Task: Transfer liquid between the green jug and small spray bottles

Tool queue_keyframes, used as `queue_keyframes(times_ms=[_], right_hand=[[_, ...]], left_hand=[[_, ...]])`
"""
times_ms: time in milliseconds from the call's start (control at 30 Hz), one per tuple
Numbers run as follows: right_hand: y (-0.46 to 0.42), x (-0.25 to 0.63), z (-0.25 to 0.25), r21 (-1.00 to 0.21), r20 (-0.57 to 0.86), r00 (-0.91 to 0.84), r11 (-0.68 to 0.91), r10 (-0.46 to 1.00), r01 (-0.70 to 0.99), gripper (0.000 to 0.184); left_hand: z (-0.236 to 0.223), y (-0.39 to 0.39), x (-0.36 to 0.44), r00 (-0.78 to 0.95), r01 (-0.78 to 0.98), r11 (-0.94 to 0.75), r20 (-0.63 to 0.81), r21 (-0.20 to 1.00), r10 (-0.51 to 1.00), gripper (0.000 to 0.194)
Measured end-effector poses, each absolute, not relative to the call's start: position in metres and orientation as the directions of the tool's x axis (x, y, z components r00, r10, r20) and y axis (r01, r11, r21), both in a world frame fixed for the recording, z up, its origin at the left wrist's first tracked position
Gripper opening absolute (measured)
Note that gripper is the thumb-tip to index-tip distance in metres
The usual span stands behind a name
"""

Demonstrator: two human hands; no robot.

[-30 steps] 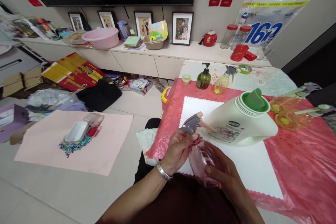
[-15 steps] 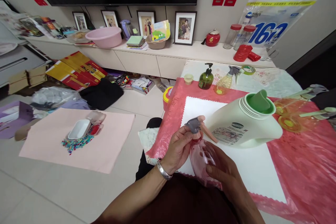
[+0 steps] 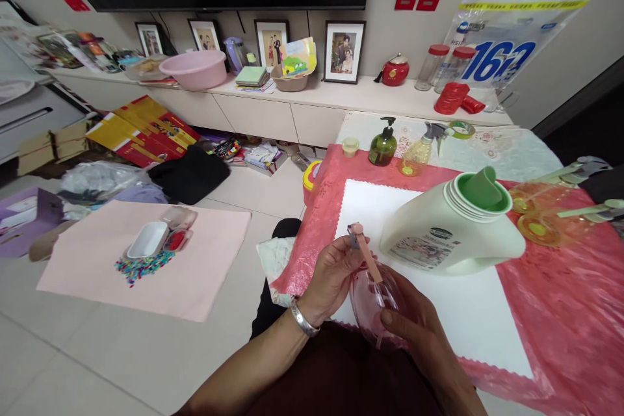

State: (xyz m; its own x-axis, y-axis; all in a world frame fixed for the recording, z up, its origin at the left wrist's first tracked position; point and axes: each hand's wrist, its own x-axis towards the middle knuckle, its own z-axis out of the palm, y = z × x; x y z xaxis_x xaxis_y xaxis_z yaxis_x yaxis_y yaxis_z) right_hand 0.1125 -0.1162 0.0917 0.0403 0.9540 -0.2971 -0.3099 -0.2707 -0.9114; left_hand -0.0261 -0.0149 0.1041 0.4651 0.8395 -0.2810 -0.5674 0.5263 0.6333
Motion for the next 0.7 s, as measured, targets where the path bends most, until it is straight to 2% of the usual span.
queue_keyframes(times_ms=[267, 400, 567, 700], right_hand=[[-0.122, 0.115, 0.084, -0.893, -0.341, 0.049, -0.307, 0.939, -0.330, 0.075], [-0.121, 0.112, 0.085, -0.895, -0.333, 0.066, -0.294, 0.940, -0.335, 0.076], [-0.116, 0.107, 0.091, -0.894, -0.332, 0.086, -0.285, 0.939, -0.346, 0.078], [-0.115, 0.104, 0.093, -0.887, -0.317, 0.090, -0.262, 0.944, -0.381, 0.078]], left_hand=[[0.114, -0.014, -0.024, 0.420, -0.576, 0.438, -0.210, 0.690, 0.883, 0.028], [0.120, -0.014, -0.024, 0.414, -0.574, 0.390, -0.155, 0.721, 0.897, 0.031], [0.113, -0.017, -0.024, 0.385, -0.555, 0.358, -0.150, 0.751, 0.911, 0.031], [0.105, -0.020, -0.024, 0.385, -0.524, 0.391, -0.199, 0.756, 0.901, 0.030]])
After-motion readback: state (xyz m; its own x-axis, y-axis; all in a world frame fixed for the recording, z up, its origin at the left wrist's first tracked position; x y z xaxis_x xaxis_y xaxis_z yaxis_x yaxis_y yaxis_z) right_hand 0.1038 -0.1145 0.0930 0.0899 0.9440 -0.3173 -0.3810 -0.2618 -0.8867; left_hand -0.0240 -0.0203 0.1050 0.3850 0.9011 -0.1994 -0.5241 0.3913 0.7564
